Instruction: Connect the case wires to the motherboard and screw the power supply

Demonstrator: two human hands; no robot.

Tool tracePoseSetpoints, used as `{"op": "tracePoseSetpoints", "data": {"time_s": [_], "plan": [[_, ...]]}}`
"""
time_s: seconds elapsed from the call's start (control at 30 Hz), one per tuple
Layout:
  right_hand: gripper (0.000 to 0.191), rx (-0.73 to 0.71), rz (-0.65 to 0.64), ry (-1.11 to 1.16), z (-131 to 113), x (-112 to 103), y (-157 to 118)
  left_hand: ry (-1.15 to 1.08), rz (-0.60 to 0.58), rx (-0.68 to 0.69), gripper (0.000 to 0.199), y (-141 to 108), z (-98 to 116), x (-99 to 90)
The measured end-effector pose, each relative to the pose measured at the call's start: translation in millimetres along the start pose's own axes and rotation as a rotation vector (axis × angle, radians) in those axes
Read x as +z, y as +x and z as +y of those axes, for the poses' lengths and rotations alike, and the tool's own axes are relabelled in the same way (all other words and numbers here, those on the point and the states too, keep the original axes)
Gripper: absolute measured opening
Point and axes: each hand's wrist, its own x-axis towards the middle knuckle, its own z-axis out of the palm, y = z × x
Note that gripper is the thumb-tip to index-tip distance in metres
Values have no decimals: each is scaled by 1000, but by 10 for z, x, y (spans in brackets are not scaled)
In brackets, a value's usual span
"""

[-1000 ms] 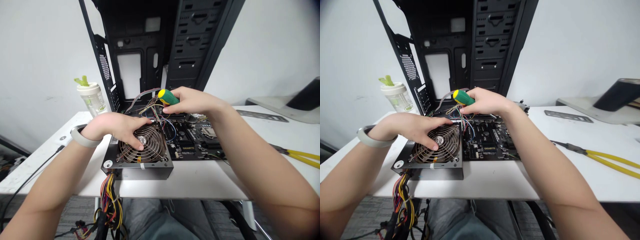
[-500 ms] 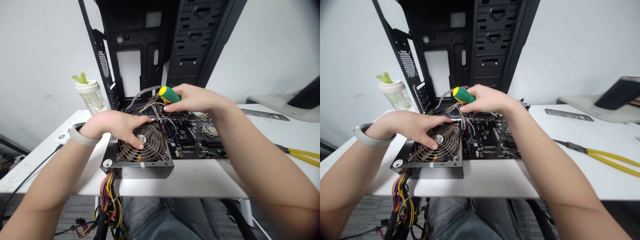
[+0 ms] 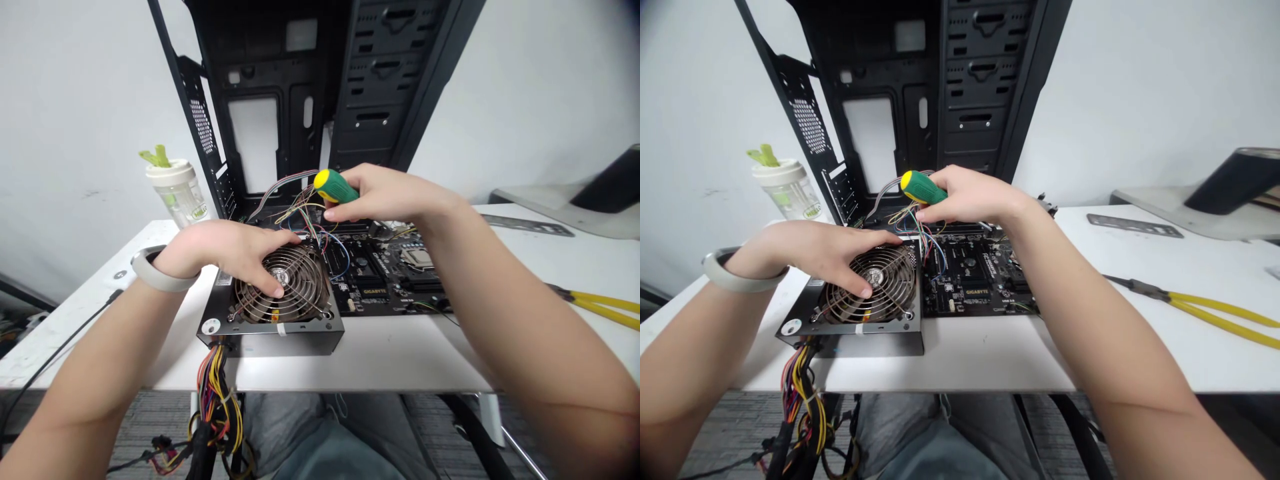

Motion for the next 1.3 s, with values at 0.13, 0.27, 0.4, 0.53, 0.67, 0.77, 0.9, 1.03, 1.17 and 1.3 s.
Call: {"op": "tracePoseSetpoints", "data": {"time_s": [0.13, 0.27, 0.4, 0.53, 0.67, 0.77, 0.9, 1.03, 1.17, 1.3], "plan": [[24, -1, -9, 0, 17, 6, 8, 9, 8, -2, 102, 9, -2, 6], [23, -27, -17, 22, 17, 5, 15, 5, 12, 11, 102, 19, -8, 9], [22, -16, -25, 32, 18, 8, 18, 1, 17, 28, 100, 16, -12, 9], [23, -13, -37, 8, 35, 24, 34, 6, 17, 27, 100, 12, 3, 5], [21, -57, -9, -50, -54, 54, -4, 15, 24, 30, 99, 13, 22, 5], [14, -149, 41, -73, -215, 127, -131, -48, 119, 72, 90, -17, -20, 51], [10, -309, 143, -175, -356, 361, -375, -226, 522, 64, 55, -121, -188, 218], [11, -402, 133, -267, -287, 647, -511, -328, 846, -107, 37, -210, -338, 429], [16, -405, 191, -206, -188, 801, -521, -342, 948, -174, 26, -215, -284, 591], [11, -399, 270, -151, -170, 836, -539, -349, 908, -196, 30, -188, -134, 701]]}}
